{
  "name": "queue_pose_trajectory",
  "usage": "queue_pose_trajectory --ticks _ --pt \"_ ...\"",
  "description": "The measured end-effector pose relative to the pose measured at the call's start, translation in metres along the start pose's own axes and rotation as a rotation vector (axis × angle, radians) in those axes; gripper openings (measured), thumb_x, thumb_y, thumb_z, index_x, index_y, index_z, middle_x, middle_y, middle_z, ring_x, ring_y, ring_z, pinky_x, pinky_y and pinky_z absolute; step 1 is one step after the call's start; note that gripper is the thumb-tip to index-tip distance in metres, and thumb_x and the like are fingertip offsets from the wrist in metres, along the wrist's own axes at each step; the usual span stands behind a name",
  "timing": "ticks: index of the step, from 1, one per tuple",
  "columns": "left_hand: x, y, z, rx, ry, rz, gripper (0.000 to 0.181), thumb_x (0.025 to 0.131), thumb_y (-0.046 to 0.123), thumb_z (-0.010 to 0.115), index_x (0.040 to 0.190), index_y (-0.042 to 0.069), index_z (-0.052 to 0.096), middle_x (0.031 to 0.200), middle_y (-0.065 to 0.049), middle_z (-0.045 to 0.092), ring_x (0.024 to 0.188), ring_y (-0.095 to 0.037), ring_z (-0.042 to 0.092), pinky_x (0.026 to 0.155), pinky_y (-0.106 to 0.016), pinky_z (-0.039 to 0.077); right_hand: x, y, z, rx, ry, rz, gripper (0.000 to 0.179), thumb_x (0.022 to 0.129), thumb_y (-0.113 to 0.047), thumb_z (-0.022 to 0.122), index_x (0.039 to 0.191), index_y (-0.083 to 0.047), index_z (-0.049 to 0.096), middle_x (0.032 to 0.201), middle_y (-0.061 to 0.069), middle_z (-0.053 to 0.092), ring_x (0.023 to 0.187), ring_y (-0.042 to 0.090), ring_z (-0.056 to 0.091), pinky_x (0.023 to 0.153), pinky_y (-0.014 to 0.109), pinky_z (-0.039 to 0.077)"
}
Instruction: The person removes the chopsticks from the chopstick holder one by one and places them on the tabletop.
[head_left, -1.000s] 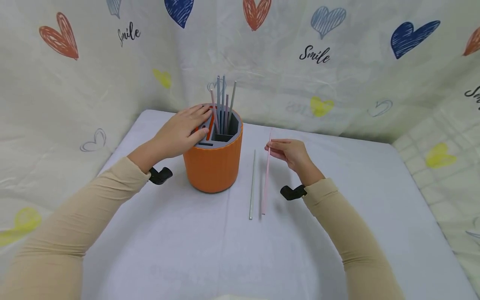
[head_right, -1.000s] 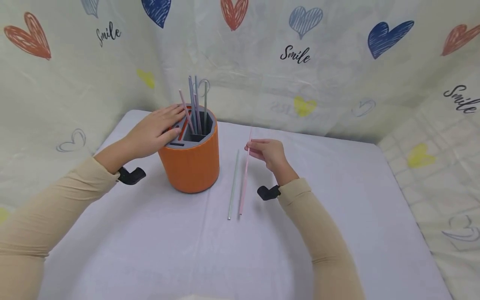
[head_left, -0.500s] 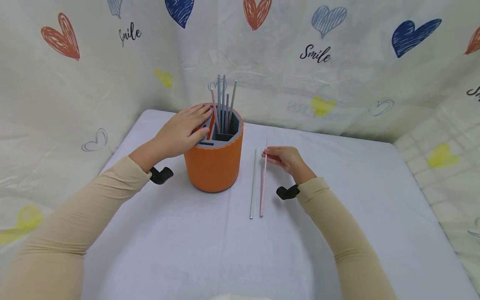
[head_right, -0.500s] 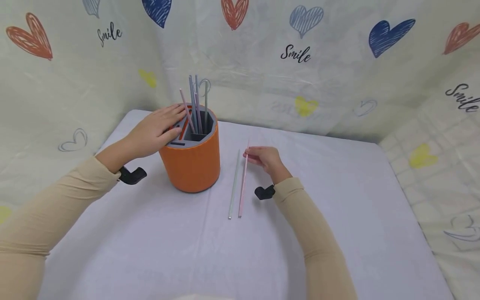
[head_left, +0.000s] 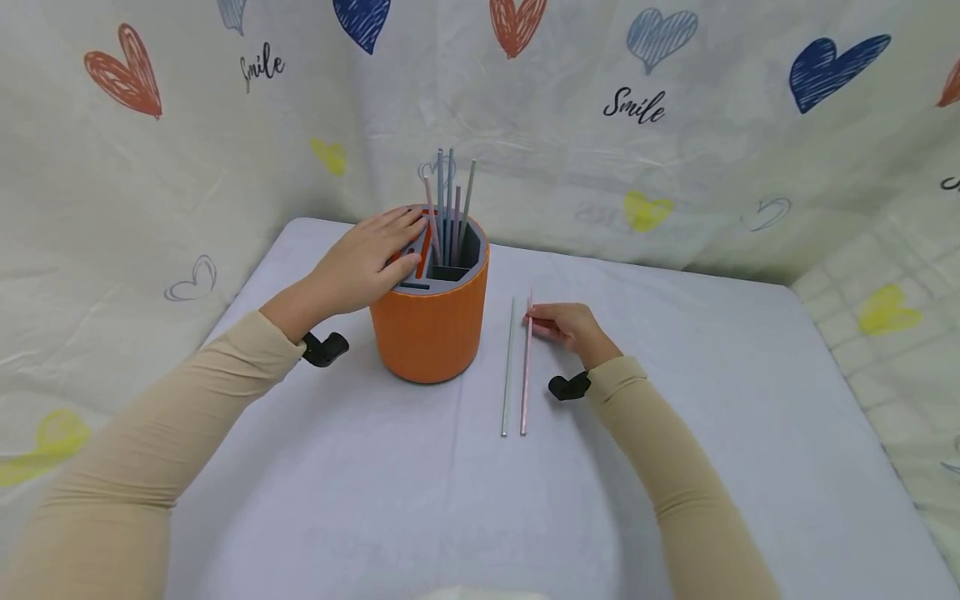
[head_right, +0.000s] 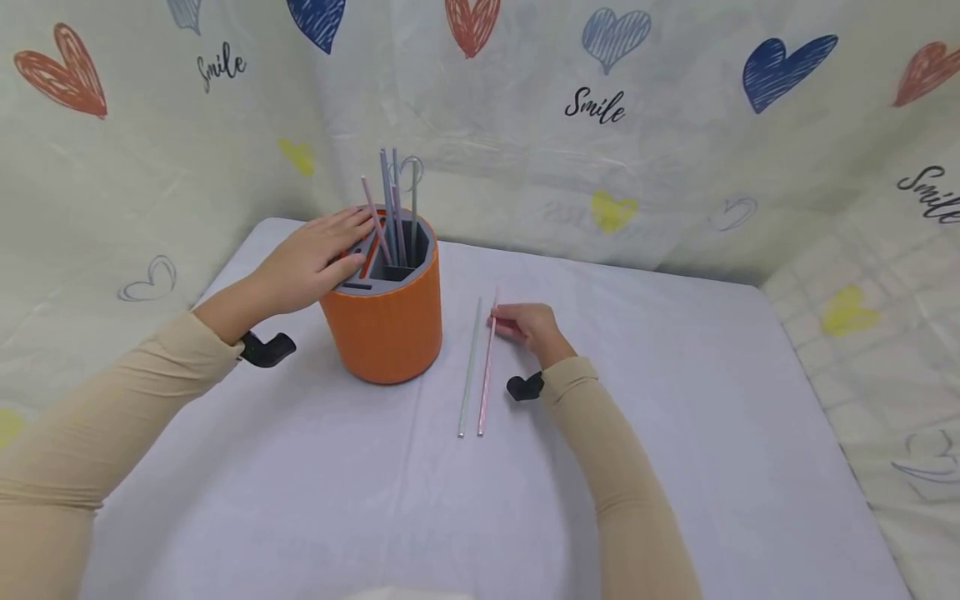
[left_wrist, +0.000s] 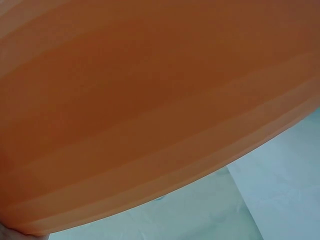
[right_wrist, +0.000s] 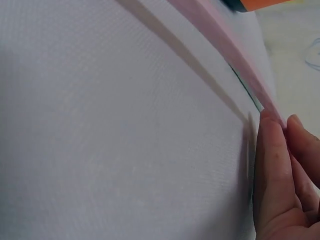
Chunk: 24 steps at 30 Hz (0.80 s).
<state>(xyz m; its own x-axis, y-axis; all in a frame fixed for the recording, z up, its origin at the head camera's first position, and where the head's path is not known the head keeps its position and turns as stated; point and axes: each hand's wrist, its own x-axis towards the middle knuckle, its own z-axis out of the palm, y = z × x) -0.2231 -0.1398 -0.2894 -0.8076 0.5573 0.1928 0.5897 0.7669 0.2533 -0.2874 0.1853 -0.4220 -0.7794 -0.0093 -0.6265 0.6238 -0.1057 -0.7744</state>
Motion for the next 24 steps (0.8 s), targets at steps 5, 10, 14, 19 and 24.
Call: queue_pose_trajectory --ticks 5,10,14,19,24 --pt "0.0004 0.0003 -0.0002 -0.003 -0.004 0.005 0.057 0.099 0.039 0.033 0.147 0.009 0.024 0.155 -0.007 0.017 0.144 -0.024 0.011 0.118 -0.04 0.008 0.0058 0.0032 0.0003 -0.038 0.051 0.015 0.012 0.078 -0.002 0.071 0.089 -0.003 0.067 0.068 0.005 0.071 0.069 0.013 0.07 0.065 0.023 0.057" --pt "0.0003 -0.0001 -0.0002 -0.005 -0.004 0.001 0.057 0.099 0.038 0.033 0.147 0.009 0.024 0.155 -0.007 0.017 0.144 -0.024 0.011 0.118 -0.041 0.009 0.0082 0.0035 -0.0006 -0.114 0.098 -0.02 0.014 0.075 -0.003 0.075 0.086 -0.004 0.066 0.064 0.002 0.069 0.061 0.011 0.068 0.063 0.022 0.057" --pt "0.0 0.0005 -0.0004 -0.008 -0.006 -0.004 0.057 0.099 0.038 0.033 0.147 0.008 0.024 0.155 -0.007 0.017 0.144 -0.024 0.011 0.118 -0.04 0.008 0.0079 0.0035 -0.0037 -0.158 0.113 -0.033 0.016 0.074 -0.004 0.076 0.087 -0.004 0.066 0.062 0.001 0.068 0.059 0.009 0.067 0.063 0.022 0.057" --pt "-0.0001 0.0 -0.0006 -0.006 -0.001 0.0 0.057 0.1 0.037 0.033 0.147 0.008 0.024 0.155 -0.008 0.018 0.144 -0.026 0.012 0.118 -0.04 0.009 0.0083 0.005 -0.0047 -0.152 0.116 -0.034 0.019 0.075 -0.005 0.076 0.092 -0.004 0.067 0.064 0.001 0.069 0.059 0.009 0.067 0.064 0.022 0.057" --pt "0.0003 0.0003 -0.0001 -0.006 -0.005 -0.001 0.057 0.099 0.038 0.033 0.147 0.008 0.024 0.155 -0.008 0.017 0.144 -0.024 0.011 0.118 -0.041 0.009 0.0094 0.0065 -0.0054 -0.121 0.124 -0.028 0.022 0.075 -0.005 0.075 0.093 -0.004 0.064 0.062 0.001 0.068 0.057 0.009 0.067 0.062 0.02 0.056"
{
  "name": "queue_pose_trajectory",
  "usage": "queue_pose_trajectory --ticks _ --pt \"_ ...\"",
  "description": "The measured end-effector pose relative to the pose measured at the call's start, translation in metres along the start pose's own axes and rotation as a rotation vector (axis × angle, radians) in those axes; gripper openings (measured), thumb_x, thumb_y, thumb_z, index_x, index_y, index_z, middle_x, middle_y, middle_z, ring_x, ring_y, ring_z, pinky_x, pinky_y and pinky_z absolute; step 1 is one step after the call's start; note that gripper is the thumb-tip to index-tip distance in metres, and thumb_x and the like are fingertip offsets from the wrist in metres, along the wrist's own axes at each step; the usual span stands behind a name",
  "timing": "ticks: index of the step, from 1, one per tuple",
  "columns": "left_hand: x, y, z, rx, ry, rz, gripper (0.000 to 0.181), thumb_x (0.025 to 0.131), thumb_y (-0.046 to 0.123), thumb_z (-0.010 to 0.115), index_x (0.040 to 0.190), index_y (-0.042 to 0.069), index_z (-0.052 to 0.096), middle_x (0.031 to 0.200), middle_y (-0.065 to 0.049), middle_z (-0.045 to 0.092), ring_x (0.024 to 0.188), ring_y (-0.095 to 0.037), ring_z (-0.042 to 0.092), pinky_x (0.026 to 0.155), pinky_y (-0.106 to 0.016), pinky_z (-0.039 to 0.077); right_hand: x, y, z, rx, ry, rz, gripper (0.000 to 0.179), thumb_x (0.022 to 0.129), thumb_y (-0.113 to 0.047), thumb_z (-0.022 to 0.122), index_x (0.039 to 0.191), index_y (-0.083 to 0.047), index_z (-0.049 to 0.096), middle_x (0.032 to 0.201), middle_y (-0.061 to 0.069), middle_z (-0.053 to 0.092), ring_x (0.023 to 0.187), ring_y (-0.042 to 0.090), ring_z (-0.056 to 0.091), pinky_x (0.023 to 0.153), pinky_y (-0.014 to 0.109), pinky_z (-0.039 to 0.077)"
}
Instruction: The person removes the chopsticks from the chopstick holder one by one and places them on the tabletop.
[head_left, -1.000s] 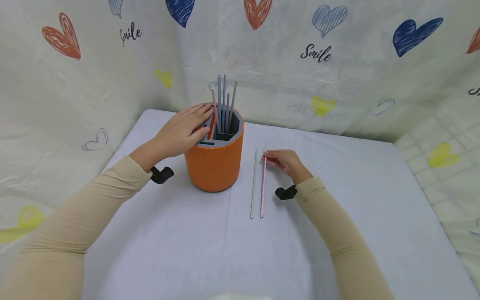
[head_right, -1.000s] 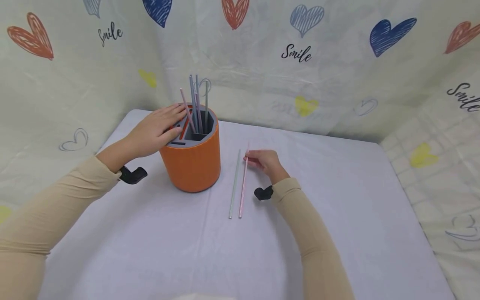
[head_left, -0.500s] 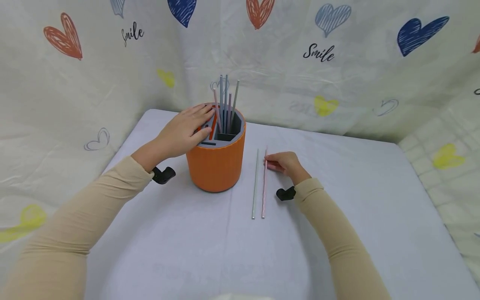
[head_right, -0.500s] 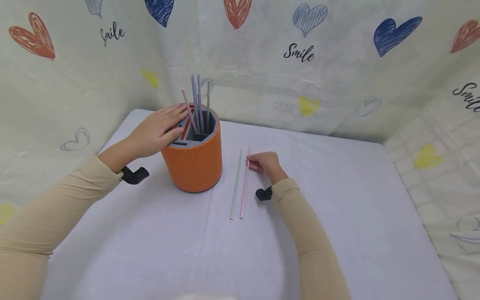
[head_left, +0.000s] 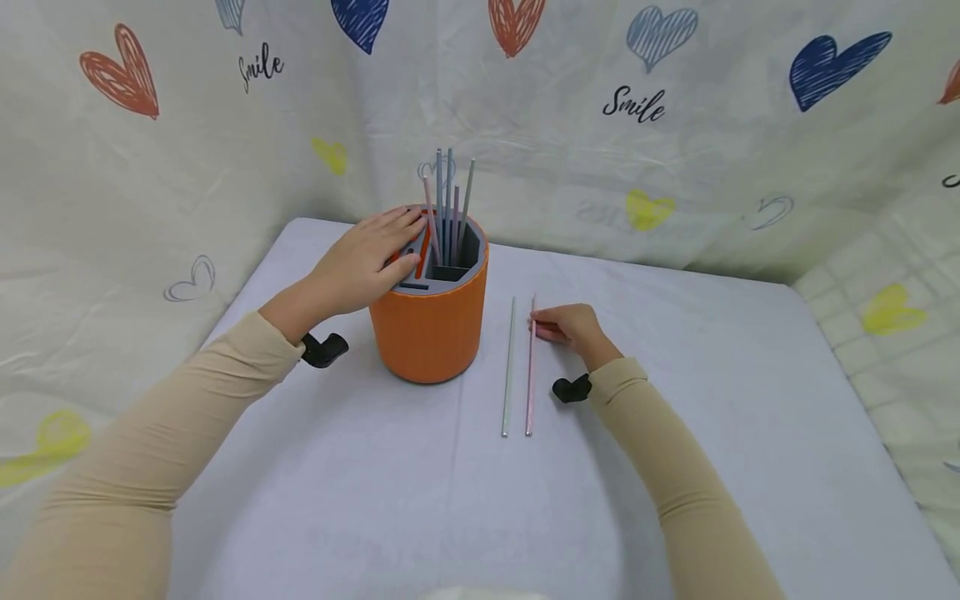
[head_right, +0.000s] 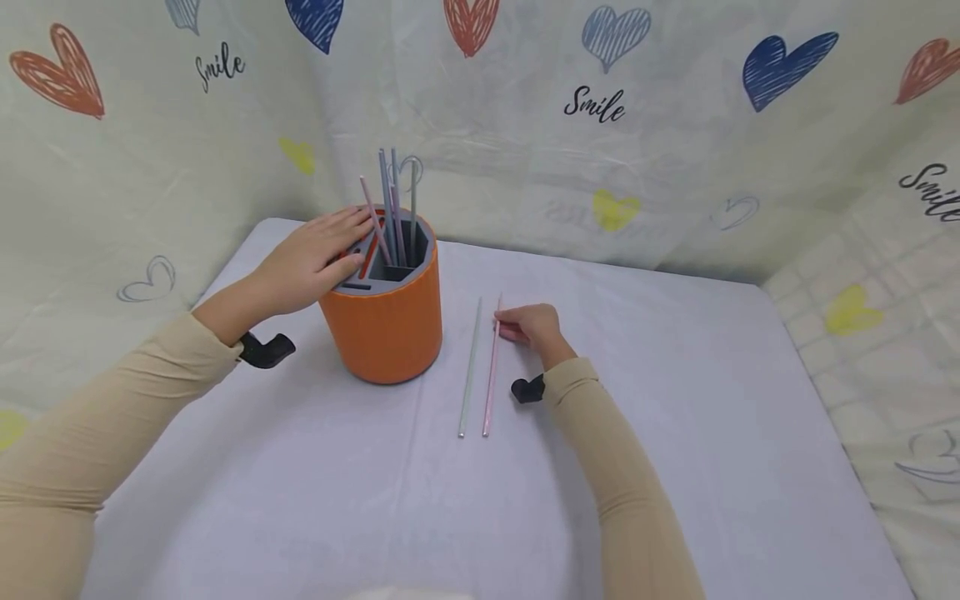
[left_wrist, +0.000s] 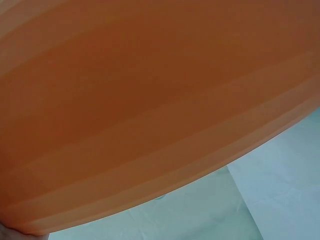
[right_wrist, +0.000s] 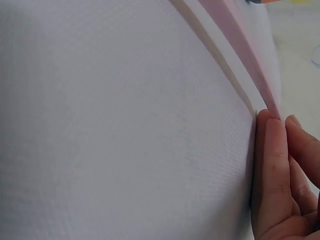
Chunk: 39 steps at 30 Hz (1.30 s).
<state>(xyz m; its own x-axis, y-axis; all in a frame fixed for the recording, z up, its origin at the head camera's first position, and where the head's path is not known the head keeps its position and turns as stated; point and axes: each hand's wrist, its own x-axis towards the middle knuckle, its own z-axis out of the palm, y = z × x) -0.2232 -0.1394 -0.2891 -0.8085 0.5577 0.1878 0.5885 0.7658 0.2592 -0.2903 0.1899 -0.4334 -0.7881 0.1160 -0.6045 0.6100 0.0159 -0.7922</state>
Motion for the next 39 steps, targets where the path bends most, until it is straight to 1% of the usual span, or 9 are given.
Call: queue_pose_trajectory --ticks 5,10,13,16,22,28,32,36,39 --pt "0.0 0.0 0.0 -0.004 0.005 0.003 0.057 0.099 0.037 0.034 0.147 0.008 0.025 0.155 -0.008 0.018 0.144 -0.025 0.012 0.118 -0.04 0.009 -0.001 0.0 0.001 -0.014 0.01 0.0 0.026 0.074 -0.006 0.076 0.097 -0.003 0.064 0.062 0.0 0.068 0.056 0.009 0.067 0.061 0.019 0.056" --pt "0.0 0.0 0.0 -0.006 0.007 -0.004 0.056 0.099 0.037 0.033 0.147 0.008 0.025 0.155 -0.008 0.019 0.144 -0.026 0.012 0.118 -0.04 0.01 -0.005 0.0 0.001 -0.113 -0.024 -0.104 0.037 0.076 -0.005 0.075 0.11 0.004 0.064 0.063 -0.002 0.068 0.058 0.007 0.066 0.062 0.021 0.057" --pt "0.001 0.001 -0.001 -0.006 0.006 -0.01 0.056 0.099 0.037 0.034 0.147 0.009 0.025 0.155 -0.007 0.019 0.144 -0.026 0.012 0.118 -0.041 0.01 -0.007 0.0 0.001 -0.152 -0.043 -0.155 0.039 0.077 -0.005 0.074 0.112 0.008 0.062 0.061 -0.003 0.067 0.056 0.007 0.065 0.06 0.021 0.056" --pt "0.001 0.0 -0.001 -0.004 0.003 -0.014 0.057 0.099 0.038 0.034 0.147 0.009 0.025 0.155 -0.007 0.019 0.144 -0.024 0.012 0.118 -0.041 0.009 -0.007 -0.001 0.001 -0.154 -0.043 -0.148 0.039 0.077 -0.005 0.073 0.112 0.009 0.062 0.06 -0.002 0.067 0.055 0.007 0.064 0.059 0.021 0.056" --pt "0.0 0.0 0.0 -0.01 -0.005 -0.016 0.057 0.099 0.038 0.034 0.147 0.009 0.024 0.155 -0.007 0.017 0.144 -0.023 0.011 0.118 -0.042 0.009 -0.023 -0.011 -0.002 -0.144 -0.066 -0.075 0.036 0.08 -0.001 0.069 0.113 0.01 0.06 0.065 0.006 0.069 0.063 0.014 0.069 0.069 0.027 0.058" --pt "0.0 0.0 -0.001 -0.001 -0.005 -0.019 0.057 0.099 0.038 0.034 0.147 0.01 0.024 0.155 -0.007 0.018 0.144 -0.023 0.011 0.118 -0.042 0.009 -0.028 -0.012 -0.009 -0.146 -0.083 -0.132 0.037 0.08 -0.003 0.069 0.115 0.009 0.061 0.072 0.005 0.071 0.071 0.014 0.071 0.076 0.028 0.056" --pt "-0.001 0.0 -0.001 0.007 -0.009 -0.024 0.057 0.099 0.039 0.034 0.147 0.01 0.024 0.155 -0.005 0.018 0.144 -0.023 0.012 0.118 -0.043 0.009 -0.032 -0.016 -0.013 -0.107 -0.085 -0.173 0.038 0.08 -0.005 0.07 0.116 0.007 0.061 0.076 0.003 0.071 0.076 0.014 0.071 0.076 0.026 0.056" --pt "-0.001 0.0 -0.001 0.006 -0.006 -0.019 0.058 0.099 0.04 0.034 0.147 0.01 0.024 0.155 -0.005 0.018 0.144 -0.023 0.012 0.118 -0.042 0.009 -0.041 -0.024 -0.017 -0.002 -0.129 -0.205 0.039 0.082 -0.001 0.067 0.118 0.01 0.057 0.08 0.006 0.072 0.079 0.017 0.071 0.076 0.027 0.056" --pt "-0.001 0.0 -0.001 -0.002 0.001 -0.007 0.057 0.099 0.039 0.033 0.147 0.009 0.025 0.155 -0.005 0.018 0.144 -0.023 0.011 0.118 -0.042 0.009 -0.048 -0.03 -0.019 0.04 -0.158 -0.23 0.04 0.083 0.0 0.065 0.12 0.012 0.055 0.082 0.007 0.071 0.08 0.018 0.071 0.077 0.028 0.056"
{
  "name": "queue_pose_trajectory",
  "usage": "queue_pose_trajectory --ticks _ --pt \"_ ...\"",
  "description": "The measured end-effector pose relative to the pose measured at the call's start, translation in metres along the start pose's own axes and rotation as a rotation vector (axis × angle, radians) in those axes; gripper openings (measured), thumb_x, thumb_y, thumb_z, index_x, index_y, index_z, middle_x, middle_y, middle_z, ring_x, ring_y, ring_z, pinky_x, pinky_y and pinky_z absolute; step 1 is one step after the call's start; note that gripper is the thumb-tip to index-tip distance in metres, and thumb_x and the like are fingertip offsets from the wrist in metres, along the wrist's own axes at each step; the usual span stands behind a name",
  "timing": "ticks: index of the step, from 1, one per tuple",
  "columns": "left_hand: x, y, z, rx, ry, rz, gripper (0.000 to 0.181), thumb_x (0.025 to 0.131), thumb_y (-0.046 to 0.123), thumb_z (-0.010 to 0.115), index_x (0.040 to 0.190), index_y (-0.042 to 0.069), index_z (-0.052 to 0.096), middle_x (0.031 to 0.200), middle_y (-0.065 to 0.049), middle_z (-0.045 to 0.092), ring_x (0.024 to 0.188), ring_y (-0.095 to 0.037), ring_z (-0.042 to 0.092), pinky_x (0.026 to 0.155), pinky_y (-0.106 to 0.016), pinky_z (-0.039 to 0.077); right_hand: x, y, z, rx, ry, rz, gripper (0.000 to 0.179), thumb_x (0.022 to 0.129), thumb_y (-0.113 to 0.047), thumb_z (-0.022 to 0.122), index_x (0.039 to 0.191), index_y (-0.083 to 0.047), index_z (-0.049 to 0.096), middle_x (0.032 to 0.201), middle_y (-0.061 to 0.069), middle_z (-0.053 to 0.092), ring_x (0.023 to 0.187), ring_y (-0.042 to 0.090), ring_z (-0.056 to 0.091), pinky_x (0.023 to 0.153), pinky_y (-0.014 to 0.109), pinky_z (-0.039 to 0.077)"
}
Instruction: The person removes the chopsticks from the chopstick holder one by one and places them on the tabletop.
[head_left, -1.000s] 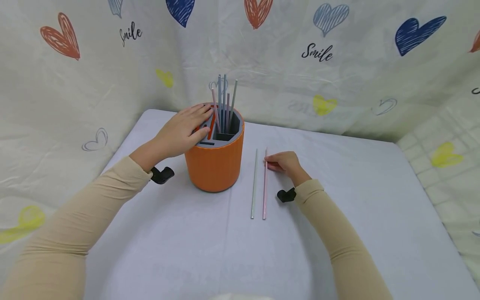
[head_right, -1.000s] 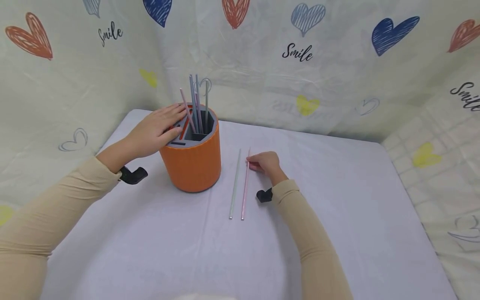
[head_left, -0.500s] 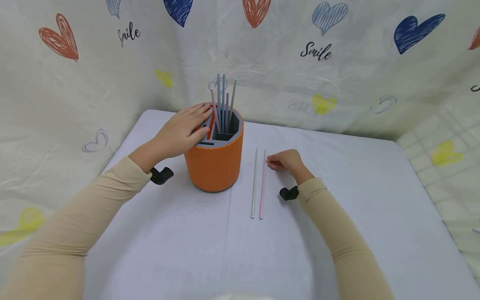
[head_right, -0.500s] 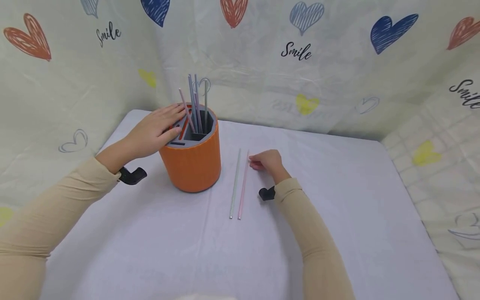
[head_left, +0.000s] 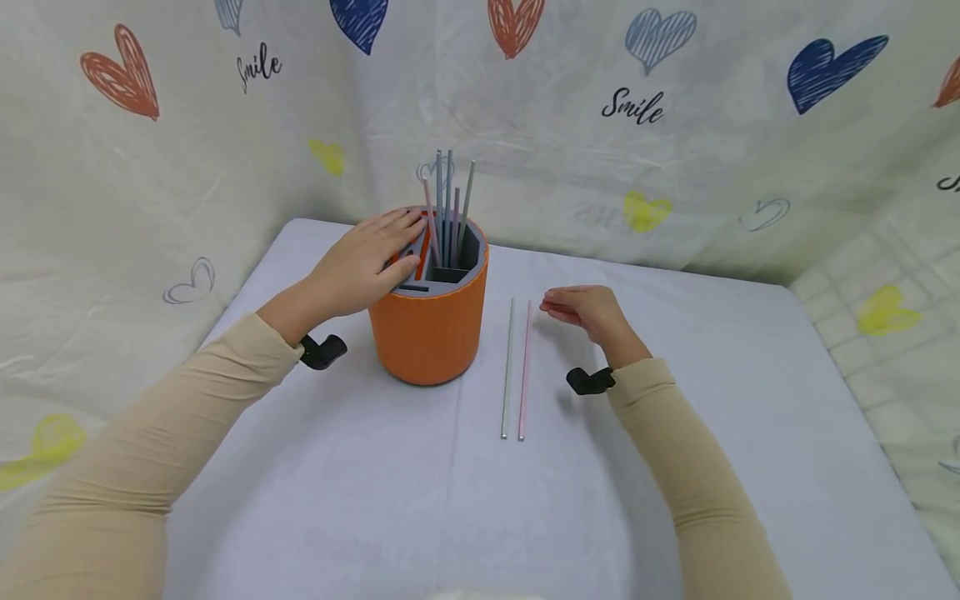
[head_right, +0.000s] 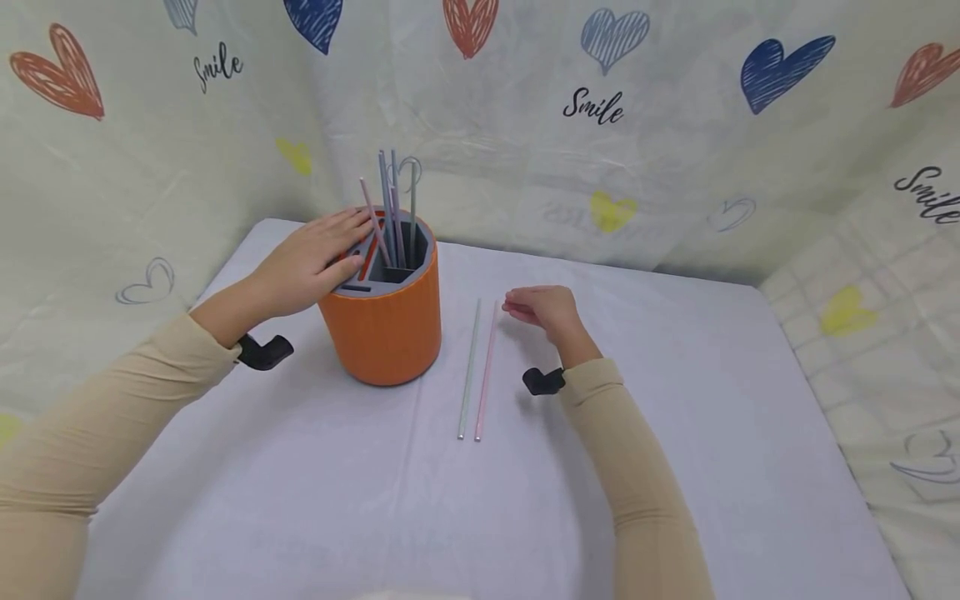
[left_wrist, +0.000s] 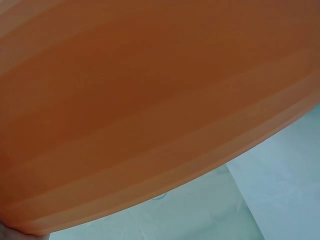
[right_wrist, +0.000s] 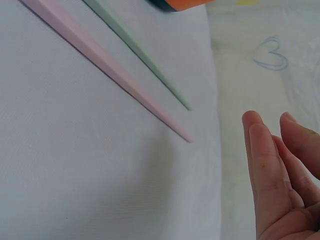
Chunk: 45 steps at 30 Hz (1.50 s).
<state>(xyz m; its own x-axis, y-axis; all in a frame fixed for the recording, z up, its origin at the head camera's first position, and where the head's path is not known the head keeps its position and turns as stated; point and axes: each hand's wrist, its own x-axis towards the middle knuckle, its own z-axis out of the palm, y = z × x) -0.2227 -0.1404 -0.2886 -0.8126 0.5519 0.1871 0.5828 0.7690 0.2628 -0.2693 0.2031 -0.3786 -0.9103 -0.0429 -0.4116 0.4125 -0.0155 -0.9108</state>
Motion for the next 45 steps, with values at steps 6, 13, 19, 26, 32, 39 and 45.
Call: queue_pose_trajectory --ticks 6,13,19,26,32,39,45 --pt "0.0 0.0 0.0 -0.007 0.004 0.005 0.056 0.099 0.037 0.032 0.147 0.008 0.025 0.155 -0.007 0.019 0.144 -0.025 0.012 0.118 -0.041 0.01 -0.009 -0.011 0.004 -0.01 -0.034 -0.046 0.044 0.083 -0.002 0.065 0.124 0.01 0.053 0.088 0.007 0.071 0.086 0.017 0.07 0.081 0.028 0.055" --pt "0.001 0.0 0.0 -0.009 -0.008 -0.008 0.056 0.099 0.037 0.03 0.147 0.009 0.024 0.155 -0.007 0.019 0.144 -0.025 0.012 0.118 -0.041 0.01 -0.014 -0.023 0.017 -0.02 -0.036 -0.173 0.039 0.084 -0.003 0.065 0.12 0.009 0.057 0.087 0.005 0.072 0.087 0.016 0.07 0.082 0.026 0.054" --pt "0.001 0.0 0.0 -0.009 -0.011 -0.009 0.056 0.099 0.037 0.031 0.147 0.008 0.025 0.154 -0.007 0.02 0.144 -0.026 0.012 0.118 -0.04 0.01 -0.019 -0.035 0.034 -0.048 -0.015 -0.236 0.033 0.082 -0.007 0.068 0.113 0.005 0.063 0.085 0.005 0.072 0.087 0.017 0.07 0.079 0.026 0.055" --pt "0.0 0.0 0.0 -0.008 -0.011 -0.013 0.056 0.099 0.037 0.03 0.147 0.009 0.024 0.155 -0.007 0.019 0.144 -0.025 0.012 0.118 -0.04 0.009 -0.029 -0.048 0.049 -0.044 -0.02 -0.268 0.036 0.081 -0.007 0.07 0.114 0.005 0.063 0.087 0.005 0.072 0.093 0.022 0.068 0.081 0.026 0.055" --pt "0.001 0.001 -0.001 -0.013 -0.006 -0.011 0.056 0.099 0.037 0.031 0.147 0.009 0.025 0.154 -0.007 0.02 0.144 -0.026 0.013 0.118 -0.04 0.009 -0.036 -0.058 0.059 -0.023 -0.026 -0.341 0.033 0.08 -0.01 0.071 0.111 0.001 0.066 0.088 0.005 0.071 0.093 0.021 0.068 0.082 0.027 0.055" --pt "0.0 0.002 -0.002 -0.011 -0.003 -0.008 0.056 0.099 0.037 0.032 0.147 0.008 0.026 0.154 -0.008 0.02 0.144 -0.027 0.013 0.118 -0.04 0.009 -0.041 -0.069 0.075 0.093 -0.018 -0.423 0.027 0.076 -0.008 0.075 0.101 -0.002 0.071 0.085 0.005 0.072 0.087 0.019 0.07 0.083 0.03 0.055" --pt "-0.001 0.002 -0.001 -0.015 -0.003 -0.013 0.056 0.099 0.037 0.033 0.147 0.008 0.026 0.155 -0.006 0.019 0.144 -0.026 0.013 0.118 -0.04 0.009 -0.043 -0.075 0.085 0.066 -0.029 -0.429 0.031 0.075 -0.011 0.077 0.105 -0.005 0.071 0.091 0.004 0.072 0.089 0.017 0.069 0.084 0.029 0.054"
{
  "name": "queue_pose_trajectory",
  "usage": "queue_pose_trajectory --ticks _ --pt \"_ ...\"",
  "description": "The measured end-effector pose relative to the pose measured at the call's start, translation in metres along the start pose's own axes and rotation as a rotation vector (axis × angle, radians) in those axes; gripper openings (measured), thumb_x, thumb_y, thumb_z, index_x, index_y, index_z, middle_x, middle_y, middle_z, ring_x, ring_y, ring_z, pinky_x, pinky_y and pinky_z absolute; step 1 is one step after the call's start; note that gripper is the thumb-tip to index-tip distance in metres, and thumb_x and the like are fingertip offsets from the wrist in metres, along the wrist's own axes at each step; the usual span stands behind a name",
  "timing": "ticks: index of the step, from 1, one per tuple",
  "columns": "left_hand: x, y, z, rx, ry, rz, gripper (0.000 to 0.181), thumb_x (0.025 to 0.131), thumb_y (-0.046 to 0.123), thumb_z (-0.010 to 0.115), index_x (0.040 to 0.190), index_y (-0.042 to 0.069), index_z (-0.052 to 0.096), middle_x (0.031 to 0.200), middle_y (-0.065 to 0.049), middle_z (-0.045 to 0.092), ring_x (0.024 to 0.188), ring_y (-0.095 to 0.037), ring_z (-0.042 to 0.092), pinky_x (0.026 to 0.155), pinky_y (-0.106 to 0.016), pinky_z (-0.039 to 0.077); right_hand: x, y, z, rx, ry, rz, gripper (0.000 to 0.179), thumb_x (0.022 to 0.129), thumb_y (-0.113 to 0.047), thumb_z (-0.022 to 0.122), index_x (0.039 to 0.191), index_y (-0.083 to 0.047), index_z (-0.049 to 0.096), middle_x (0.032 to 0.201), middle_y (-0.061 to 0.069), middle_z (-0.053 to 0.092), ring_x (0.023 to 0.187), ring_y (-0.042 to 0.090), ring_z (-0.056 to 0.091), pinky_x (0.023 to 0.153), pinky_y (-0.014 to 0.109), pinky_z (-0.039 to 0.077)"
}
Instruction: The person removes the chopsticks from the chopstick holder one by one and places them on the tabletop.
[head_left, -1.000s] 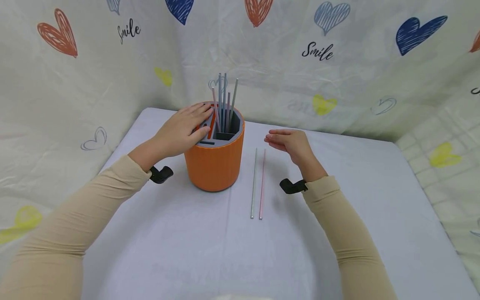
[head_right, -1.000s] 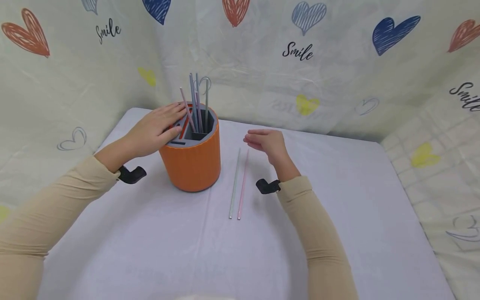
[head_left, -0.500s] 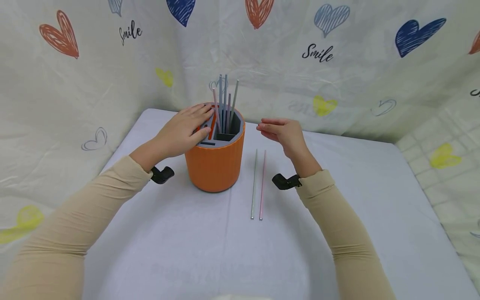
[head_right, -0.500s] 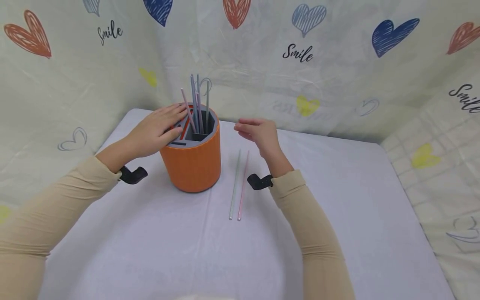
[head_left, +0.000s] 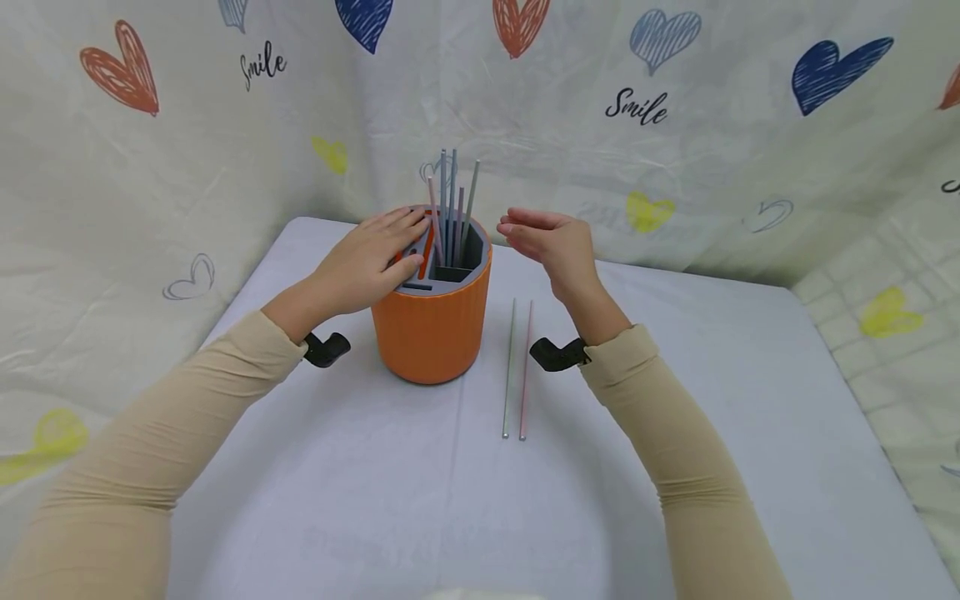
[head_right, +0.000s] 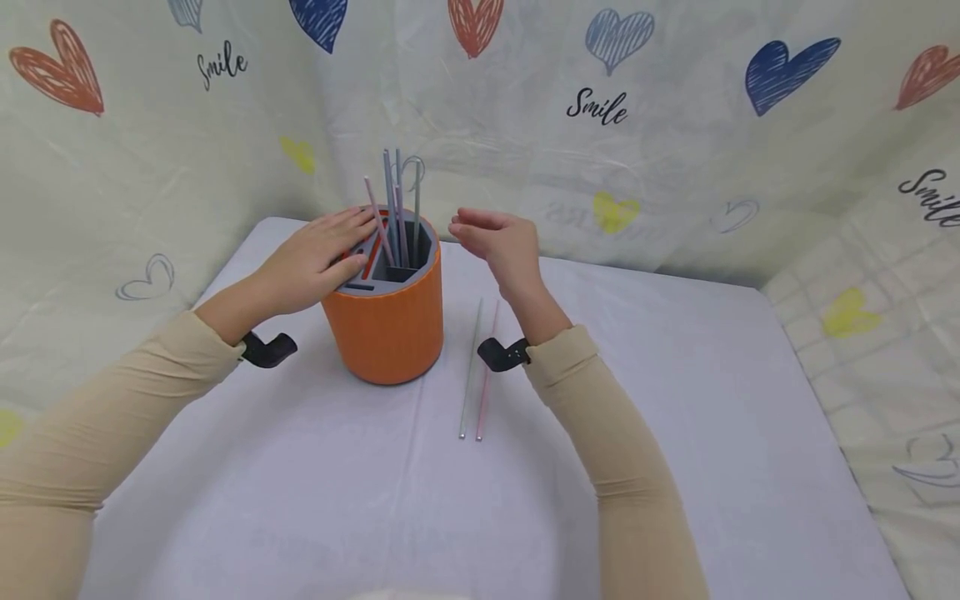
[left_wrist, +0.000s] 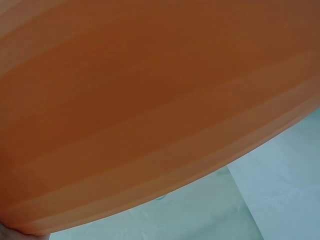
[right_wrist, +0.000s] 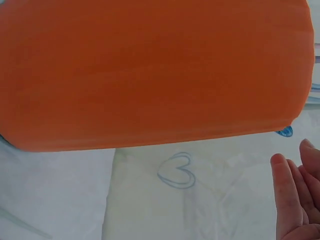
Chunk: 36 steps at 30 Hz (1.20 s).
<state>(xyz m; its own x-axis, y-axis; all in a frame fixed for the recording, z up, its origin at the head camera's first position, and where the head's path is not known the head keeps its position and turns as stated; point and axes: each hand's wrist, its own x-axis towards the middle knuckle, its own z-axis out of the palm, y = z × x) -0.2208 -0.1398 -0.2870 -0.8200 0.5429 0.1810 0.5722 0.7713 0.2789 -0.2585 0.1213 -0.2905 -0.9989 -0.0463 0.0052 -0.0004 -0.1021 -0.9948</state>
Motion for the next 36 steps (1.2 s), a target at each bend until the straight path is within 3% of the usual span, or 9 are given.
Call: queue_pose_trajectory --ticks 7,25,31,36 --pt "0.002 -0.002 0.001 -0.003 -0.001 -0.004 0.056 0.099 0.037 0.032 0.147 0.009 0.026 0.155 -0.006 0.019 0.144 -0.026 0.012 0.118 -0.041 0.01 0.001 -0.006 0.015 -0.005 -0.024 -0.039 0.038 0.072 -0.015 0.079 0.108 -0.006 0.07 0.097 0.005 0.072 0.095 0.016 0.067 0.088 0.031 0.053" --pt "0.002 -0.004 0.001 -0.004 0.01 0.001 0.055 0.099 0.036 0.032 0.147 0.009 0.026 0.154 -0.007 0.02 0.144 -0.026 0.014 0.118 -0.041 0.011 0.009 -0.009 0.047 -0.155 -0.002 -0.222 0.037 0.074 -0.017 0.078 0.108 -0.005 0.07 0.102 0.009 0.071 0.095 0.014 0.066 0.087 0.027 0.053" --pt "0.002 -0.005 0.002 0.002 0.019 0.014 0.056 0.099 0.036 0.033 0.146 0.008 0.027 0.154 -0.008 0.021 0.143 -0.027 0.014 0.118 -0.041 0.011 0.008 -0.011 0.05 -0.137 -0.018 -0.251 0.03 0.078 -0.012 0.074 0.105 0.001 0.07 0.093 0.009 0.071 0.085 0.013 0.068 0.083 0.029 0.055" --pt "0.003 -0.004 0.003 -0.004 0.022 0.021 0.056 0.098 0.037 0.034 0.146 0.008 0.028 0.154 -0.007 0.021 0.143 -0.026 0.015 0.118 -0.043 0.011 -0.007 -0.027 0.052 -0.065 -0.024 -0.299 0.025 0.078 -0.004 0.072 0.101 0.007 0.069 0.09 0.01 0.072 0.085 0.014 0.069 0.083 0.029 0.055"
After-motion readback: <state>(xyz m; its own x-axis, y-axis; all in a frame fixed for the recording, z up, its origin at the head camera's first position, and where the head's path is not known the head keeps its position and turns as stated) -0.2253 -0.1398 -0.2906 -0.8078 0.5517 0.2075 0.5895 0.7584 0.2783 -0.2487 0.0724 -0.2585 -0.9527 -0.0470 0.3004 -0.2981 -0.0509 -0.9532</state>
